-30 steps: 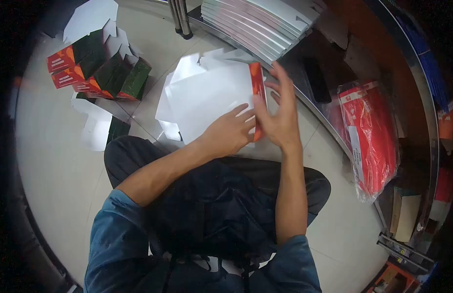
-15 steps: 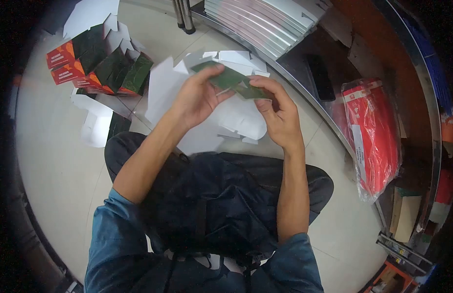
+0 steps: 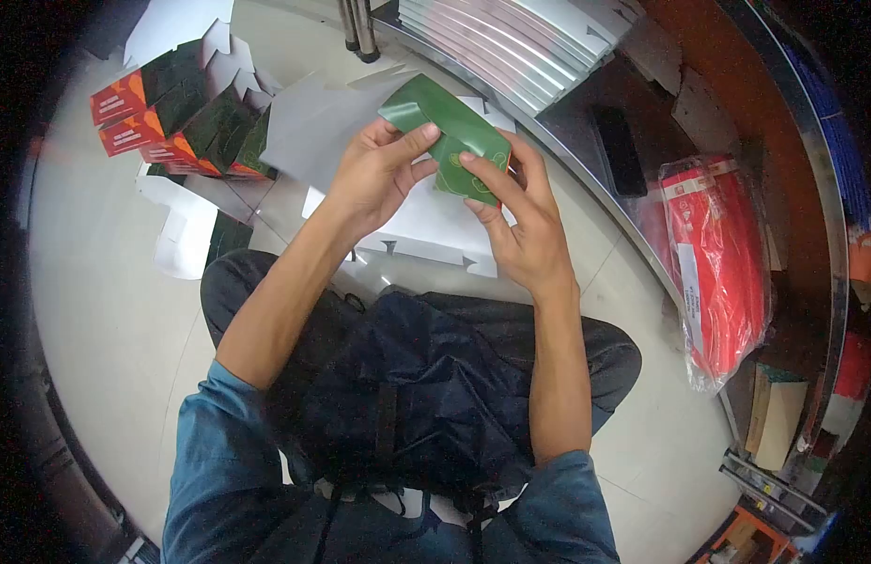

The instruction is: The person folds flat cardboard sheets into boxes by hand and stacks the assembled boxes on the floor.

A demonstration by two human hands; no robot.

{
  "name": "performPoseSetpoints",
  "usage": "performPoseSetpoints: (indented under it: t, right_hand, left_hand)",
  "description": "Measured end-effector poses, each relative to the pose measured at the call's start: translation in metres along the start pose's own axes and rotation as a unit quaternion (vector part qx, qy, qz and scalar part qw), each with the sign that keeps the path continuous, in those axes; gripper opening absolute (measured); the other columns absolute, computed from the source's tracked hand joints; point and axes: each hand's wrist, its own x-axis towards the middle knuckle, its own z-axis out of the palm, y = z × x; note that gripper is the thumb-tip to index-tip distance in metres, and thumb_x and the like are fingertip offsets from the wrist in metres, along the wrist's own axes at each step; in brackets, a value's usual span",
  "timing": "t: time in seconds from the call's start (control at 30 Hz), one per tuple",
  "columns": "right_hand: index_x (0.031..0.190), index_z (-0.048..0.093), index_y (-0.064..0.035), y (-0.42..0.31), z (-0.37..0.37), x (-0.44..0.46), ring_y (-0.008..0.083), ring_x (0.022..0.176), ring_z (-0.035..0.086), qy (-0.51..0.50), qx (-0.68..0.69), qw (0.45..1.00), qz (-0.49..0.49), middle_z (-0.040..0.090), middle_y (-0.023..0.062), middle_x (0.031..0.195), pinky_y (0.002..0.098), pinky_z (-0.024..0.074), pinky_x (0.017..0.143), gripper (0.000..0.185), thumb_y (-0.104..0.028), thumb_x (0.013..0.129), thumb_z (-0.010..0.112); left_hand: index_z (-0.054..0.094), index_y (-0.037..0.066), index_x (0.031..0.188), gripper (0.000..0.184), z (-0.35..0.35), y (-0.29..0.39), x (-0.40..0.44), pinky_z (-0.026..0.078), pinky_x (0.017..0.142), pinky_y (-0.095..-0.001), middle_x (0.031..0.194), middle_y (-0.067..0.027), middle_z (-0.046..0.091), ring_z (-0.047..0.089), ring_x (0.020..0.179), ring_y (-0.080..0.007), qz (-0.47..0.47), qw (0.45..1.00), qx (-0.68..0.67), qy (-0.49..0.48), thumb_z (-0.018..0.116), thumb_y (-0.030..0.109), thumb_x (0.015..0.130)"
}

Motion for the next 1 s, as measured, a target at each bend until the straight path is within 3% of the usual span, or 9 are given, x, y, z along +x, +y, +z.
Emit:
performPoseSetpoints:
  t: [0.2, 0.3, 0.47, 0.6, 0.7, 0.8, 0.9, 0.93, 1.0]
  right_hand:
    - [0.121, 0.066, -0.0059, 0.0, 0.001, -0.004, 0.0283, 0.107, 0.059, 0.001, -0.004, 0.997, 0.071, 0.051, 0.0158, 0.127, 0.0343, 0.0495, 0.087, 0.032, -0.008, 0.09, 0.066]
    - [0.122, 0.066, -0.006, 0.007, -0.005, -0.005, 0.0271, 0.107, 0.058, -0.018, 0.074, 0.996, 0.04, 0.051, 0.0155, 0.126, 0.0341, 0.0495, 0.087, 0.033, -0.008, 0.09, 0.066]
    - [0.127, 0.063, -0.0107, 0.005, 0.013, -0.008, 0.031, 0.106, 0.06, 0.015, -0.082, 0.995, 0.062, 0.052, 0.0177, 0.124, 0.0376, 0.051, 0.086, 0.037, -0.015, 0.09, 0.066]
    - [0.129, 0.062, -0.0136, -0.007, 0.025, -0.005, 0.0327, 0.102, 0.061, -0.011, -0.261, 0.957, 0.126, 0.053, 0.0182, 0.12, 0.0393, 0.0521, 0.082, 0.039, -0.019, 0.09, 0.066]
    - [0.132, 0.059, -0.0104, -0.008, 0.035, -0.006, 0.0312, 0.099, 0.061, -0.039, -0.265, 0.947, 0.176, 0.053, 0.0177, 0.118, 0.0395, 0.0527, 0.078, 0.043, -0.021, 0.091, 0.066]
    - [0.133, 0.056, -0.0055, 0.006, 0.037, -0.012, 0.029, 0.093, 0.062, -0.012, -0.115, 0.991, 0.073, 0.058, 0.0181, 0.105, 0.0388, 0.0531, 0.076, 0.044, -0.018, 0.092, 0.064]
    - [0.122, 0.059, 0.0, 0.018, 0.023, -0.014, 0.0226, 0.079, 0.063, -0.026, 0.078, 0.989, 0.124, 0.061, 0.0146, 0.09, 0.0364, 0.0529, 0.072, 0.032, -0.015, 0.093, 0.062]
    - [0.109, 0.058, -0.0004, 0.02, 0.023, -0.014, 0.015, 0.068, 0.059, 0.063, 0.129, 0.978, 0.151, 0.062, 0.0082, 0.08, 0.031, 0.0507, 0.066, 0.019, -0.015, 0.096, 0.059]
    - [0.106, 0.056, -0.0018, 0.019, 0.012, -0.007, 0.0121, 0.065, 0.057, 0.065, 0.157, 0.961, 0.219, 0.062, 0.0057, 0.08, 0.028, 0.0485, 0.062, 0.018, -0.018, 0.098, 0.058]
  left_hand:
    - [0.063, 0.001, 0.108, 0.018, 0.007, -0.007, -0.006, 0.053, 0.089, -0.0347, 0.108, -0.0077, 0.065, 0.062, 0.1, -0.0173, -0.011, 0.998, 0.05, 0.024, 0.065, 0.012, 0.094]
    - [0.064, 0.002, 0.109, 0.018, 0.004, -0.007, -0.001, 0.053, 0.088, -0.0341, 0.109, -0.0074, 0.065, 0.062, 0.1, -0.0166, -0.01, 0.999, 0.024, 0.033, 0.064, 0.013, 0.094]
    - [0.064, 0.003, 0.109, 0.017, 0.005, -0.011, -0.002, 0.053, 0.085, -0.0337, 0.109, -0.0066, 0.065, 0.062, 0.099, -0.0158, -0.013, 0.999, 0.021, 0.031, 0.063, 0.014, 0.096]
    - [0.063, 0.004, 0.114, 0.019, 0.006, -0.014, -0.007, 0.053, 0.085, -0.0313, 0.109, -0.005, 0.066, 0.063, 0.097, -0.0143, -0.027, 0.997, 0.063, 0.046, 0.059, 0.013, 0.097]
    - [0.062, 0.003, 0.112, 0.02, 0.008, -0.014, -0.009, 0.051, 0.081, -0.0293, 0.105, -0.0032, 0.067, 0.062, 0.093, -0.0128, -0.012, 0.997, 0.069, 0.015, 0.059, 0.015, 0.097]
    - [0.059, -0.005, 0.113, 0.028, 0.006, -0.025, -0.007, 0.05, 0.071, -0.0351, 0.093, -0.0128, 0.067, 0.063, 0.084, -0.0205, 0.108, 0.95, 0.292, 0.028, 0.062, 0.017, 0.095]
    - [0.052, -0.005, 0.12, 0.031, 0.005, -0.009, -0.007, 0.046, 0.064, -0.0434, 0.079, -0.0217, 0.063, 0.063, 0.071, -0.0329, 0.164, 0.824, 0.538, 0.072, 0.058, 0.011, 0.094]
    - [0.048, -0.004, 0.128, 0.037, 0.002, -0.007, -0.006, 0.044, 0.063, -0.0483, 0.075, -0.0263, 0.059, 0.06, 0.069, -0.0441, 0.219, 0.806, 0.55, 0.029, 0.054, 0.006, 0.094]
    - [0.039, 0.001, 0.141, 0.046, 0.001, 0.003, -0.009, 0.047, 0.07, -0.0466, 0.085, -0.0288, 0.063, 0.063, 0.081, -0.0443, 0.192, 0.775, 0.602, -0.027, 0.05, 0.008, 0.096]
